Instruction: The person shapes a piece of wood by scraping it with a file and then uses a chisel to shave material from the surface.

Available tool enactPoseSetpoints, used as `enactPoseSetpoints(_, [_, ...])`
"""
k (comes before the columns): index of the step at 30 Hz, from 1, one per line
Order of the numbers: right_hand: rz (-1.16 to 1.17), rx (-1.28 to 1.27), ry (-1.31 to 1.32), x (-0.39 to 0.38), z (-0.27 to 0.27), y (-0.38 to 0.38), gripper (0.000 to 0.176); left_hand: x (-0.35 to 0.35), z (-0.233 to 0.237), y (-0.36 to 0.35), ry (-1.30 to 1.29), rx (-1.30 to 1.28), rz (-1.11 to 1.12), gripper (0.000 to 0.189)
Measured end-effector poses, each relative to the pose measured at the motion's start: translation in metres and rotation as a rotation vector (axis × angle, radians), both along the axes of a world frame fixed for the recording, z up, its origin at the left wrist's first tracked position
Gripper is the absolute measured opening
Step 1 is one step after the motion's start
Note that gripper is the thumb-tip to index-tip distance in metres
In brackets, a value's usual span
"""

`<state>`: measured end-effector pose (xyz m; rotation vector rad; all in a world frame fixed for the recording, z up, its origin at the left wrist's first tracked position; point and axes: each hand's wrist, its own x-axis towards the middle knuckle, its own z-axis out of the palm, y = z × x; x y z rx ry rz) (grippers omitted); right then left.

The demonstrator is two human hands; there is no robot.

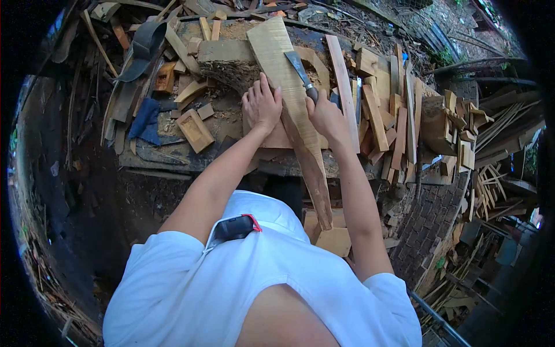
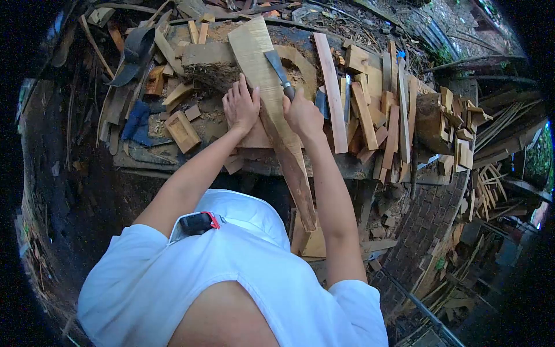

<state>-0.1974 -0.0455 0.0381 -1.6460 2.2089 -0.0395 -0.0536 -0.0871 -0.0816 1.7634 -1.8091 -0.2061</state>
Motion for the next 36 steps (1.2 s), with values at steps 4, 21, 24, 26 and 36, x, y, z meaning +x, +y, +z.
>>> enactPoseSetpoints(4, [0.012, 0.039, 0.042, 0.001, 0.006, 0.024, 0.044, 0.0, 0.004, 0.0, 0.015, 0.039, 0.005, 0.063])
enactPoseSetpoints(21, [0.023, 0.099, -0.012, 0.003, 0.009, 0.037, 0.04, -0.001, 0.003, 0.003, 0.053, 0.008, -0.002, 0.061])
enactPoseSetpoints(24, [0.027, 0.092, 0.028, 0.001, 0.007, 0.03, 0.041, -0.001, 0.004, 0.003, 0.049, 0.028, -0.004, 0.061])
enactPoseSetpoints(26, [-0.004, 0.087, 0.027, 0.003, 0.001, 0.0, 0.041, 0.0, 0.004, 0.004, 0.027, 0.028, -0.01, 0.062])
enactPoseSetpoints(36, [0.04, 0.032, 0.003, 0.001, 0.007, 0.005, 0.042, 0.0, 0.007, 0.004, 0.035, 0.019, -0.008, 0.061])
